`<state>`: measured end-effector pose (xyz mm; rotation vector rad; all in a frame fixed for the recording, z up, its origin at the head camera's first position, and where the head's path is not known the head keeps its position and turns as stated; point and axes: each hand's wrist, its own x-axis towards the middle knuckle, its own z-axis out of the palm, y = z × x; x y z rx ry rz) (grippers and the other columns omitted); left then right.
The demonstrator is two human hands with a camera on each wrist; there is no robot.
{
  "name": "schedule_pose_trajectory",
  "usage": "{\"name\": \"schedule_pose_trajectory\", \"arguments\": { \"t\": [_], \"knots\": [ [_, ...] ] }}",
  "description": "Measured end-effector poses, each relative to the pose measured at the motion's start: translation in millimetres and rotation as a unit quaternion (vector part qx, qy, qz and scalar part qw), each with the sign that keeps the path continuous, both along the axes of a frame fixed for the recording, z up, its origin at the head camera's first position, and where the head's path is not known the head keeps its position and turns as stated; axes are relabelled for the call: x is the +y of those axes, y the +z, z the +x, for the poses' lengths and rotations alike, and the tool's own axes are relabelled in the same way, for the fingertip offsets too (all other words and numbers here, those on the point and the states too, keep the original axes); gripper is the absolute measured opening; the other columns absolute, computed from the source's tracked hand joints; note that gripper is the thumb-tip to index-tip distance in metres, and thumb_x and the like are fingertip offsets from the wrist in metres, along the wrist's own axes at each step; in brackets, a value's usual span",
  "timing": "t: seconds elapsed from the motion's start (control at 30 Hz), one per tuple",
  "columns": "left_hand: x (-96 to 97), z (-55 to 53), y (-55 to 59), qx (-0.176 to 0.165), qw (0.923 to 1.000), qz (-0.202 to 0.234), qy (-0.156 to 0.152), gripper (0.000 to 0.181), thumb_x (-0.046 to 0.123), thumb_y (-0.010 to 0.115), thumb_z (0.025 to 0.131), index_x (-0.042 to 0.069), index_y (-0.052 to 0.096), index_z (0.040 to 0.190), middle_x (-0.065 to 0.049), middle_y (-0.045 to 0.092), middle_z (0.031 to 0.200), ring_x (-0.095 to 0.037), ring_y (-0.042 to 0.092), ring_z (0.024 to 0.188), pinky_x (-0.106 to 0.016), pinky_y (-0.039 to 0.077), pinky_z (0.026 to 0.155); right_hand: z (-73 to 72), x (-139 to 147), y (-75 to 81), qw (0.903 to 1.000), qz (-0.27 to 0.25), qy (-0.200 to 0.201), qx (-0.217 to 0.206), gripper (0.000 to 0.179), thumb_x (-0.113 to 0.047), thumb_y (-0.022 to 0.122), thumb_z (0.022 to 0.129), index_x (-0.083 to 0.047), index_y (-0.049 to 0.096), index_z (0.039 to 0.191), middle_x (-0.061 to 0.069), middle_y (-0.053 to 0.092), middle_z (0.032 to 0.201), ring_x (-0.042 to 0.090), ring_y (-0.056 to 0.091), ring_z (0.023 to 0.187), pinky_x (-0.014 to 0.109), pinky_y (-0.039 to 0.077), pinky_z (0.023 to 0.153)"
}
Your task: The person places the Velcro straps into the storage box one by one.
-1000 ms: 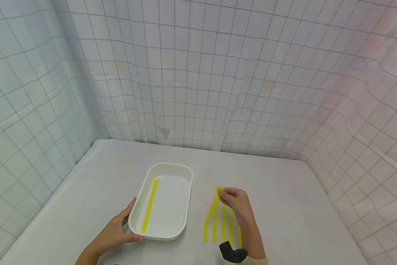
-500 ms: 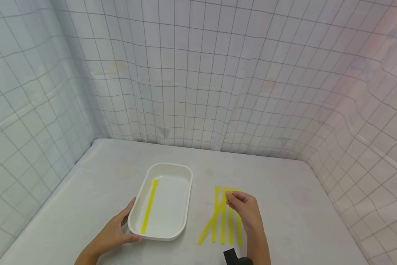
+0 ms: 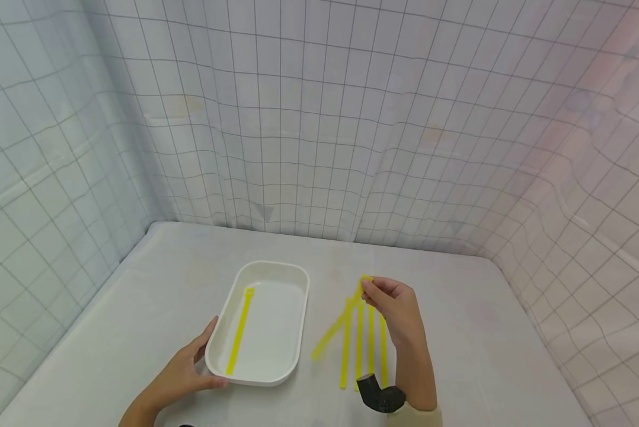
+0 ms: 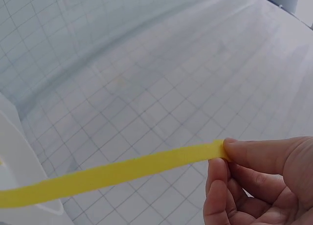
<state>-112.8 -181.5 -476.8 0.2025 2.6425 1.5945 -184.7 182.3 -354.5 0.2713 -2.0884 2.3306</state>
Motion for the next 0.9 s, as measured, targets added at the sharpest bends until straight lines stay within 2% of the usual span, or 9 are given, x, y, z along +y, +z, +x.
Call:
{"name": "schedule_pose_trajectory", "arguments": {
  "t": [0.13, 0.3, 0.47, 0.67, 0.77, 0.9],
  "knots": [
    [-0.1, -0.8, -0.1, 0.001, 1.0, -0.002, -0.003, 0.118, 0.034, 0.088, 0.056, 0.003, 0.018, 0.146, -0.017, 0.021, 0.148, -0.032, 0.027, 0.131, -0.038, 0.03, 0.102, -6.8, -7, 9.9, 0.9998, -0.009, 0.015, 0.012, 0.011, -0.002, 0.06, 0.088, -0.008, 0.069, 0.083, 0.0, 0.065, 0.081, 0.012, 0.06, 0.075, 0.024, 0.052, 0.074],
    [-1.1, -1.5, -0.2, 0.006, 0.9999, 0.007, -0.006, 0.118, 0.03, 0.088, 0.055, 0.003, 0.018, 0.146, -0.017, 0.02, 0.148, -0.032, 0.027, 0.131, -0.028, 0.029, 0.101, -13.8, -20, 15.7, 0.999, -0.014, 0.039, 0.017, 0.013, -0.002, 0.06, 0.088, -0.009, 0.069, 0.083, 0.0, 0.065, 0.08, 0.012, 0.06, 0.074, 0.025, 0.052, 0.075],
    [-1.2, -1.7, 0.0, 0.005, 1.0, 0.005, -0.003, 0.119, 0.031, 0.088, 0.054, 0.002, 0.019, 0.146, -0.017, 0.021, 0.147, -0.031, 0.027, 0.131, -0.027, 0.029, 0.101, -21.5, -36, 14.5, 0.9982, -0.011, 0.058, 0.011, 0.009, -0.004, 0.061, 0.088, -0.006, 0.068, 0.084, 0.001, 0.065, 0.08, 0.013, 0.06, 0.073, 0.026, 0.051, 0.075],
    [-1.4, -1.2, -0.9, 0.001, 1.0, 0.008, -0.001, 0.118, 0.032, 0.088, 0.055, 0.002, 0.019, 0.146, -0.016, 0.02, 0.148, -0.031, 0.026, 0.132, -0.026, 0.028, 0.101, -26.8, -61, 9.1, 0.9983, 0.016, 0.055, -0.011, 0.008, -0.005, 0.064, 0.086, 0.002, 0.067, 0.087, 0.004, 0.065, 0.079, 0.015, 0.06, 0.073, 0.028, 0.052, 0.075],
    [-0.9, -1.0, -0.8, -0.004, 1.0, 0.007, 0.001, 0.118, 0.032, 0.088, 0.055, 0.003, 0.019, 0.146, -0.016, 0.02, 0.148, -0.03, 0.026, 0.132, -0.031, 0.028, 0.102, -26.2, -73, 5.6, 0.9978, 0.029, 0.056, -0.018, 0.014, -0.003, 0.064, 0.086, 0.009, 0.065, 0.091, 0.006, 0.065, 0.08, 0.016, 0.06, 0.073, 0.028, 0.052, 0.074],
    [-0.2, -0.5, 0.7, -0.01, 0.9999, 0.0, 0.005, 0.118, 0.033, 0.088, 0.055, 0.002, 0.019, 0.146, -0.016, 0.02, 0.148, -0.03, 0.026, 0.132, -0.041, 0.028, 0.102, -26.5, -85, 0.5, 0.9961, 0.036, 0.078, -0.022, 0.02, -0.003, 0.063, 0.086, 0.015, 0.062, 0.095, 0.006, 0.065, 0.08, 0.015, 0.06, 0.072, 0.029, 0.053, 0.074]
  ]
}}
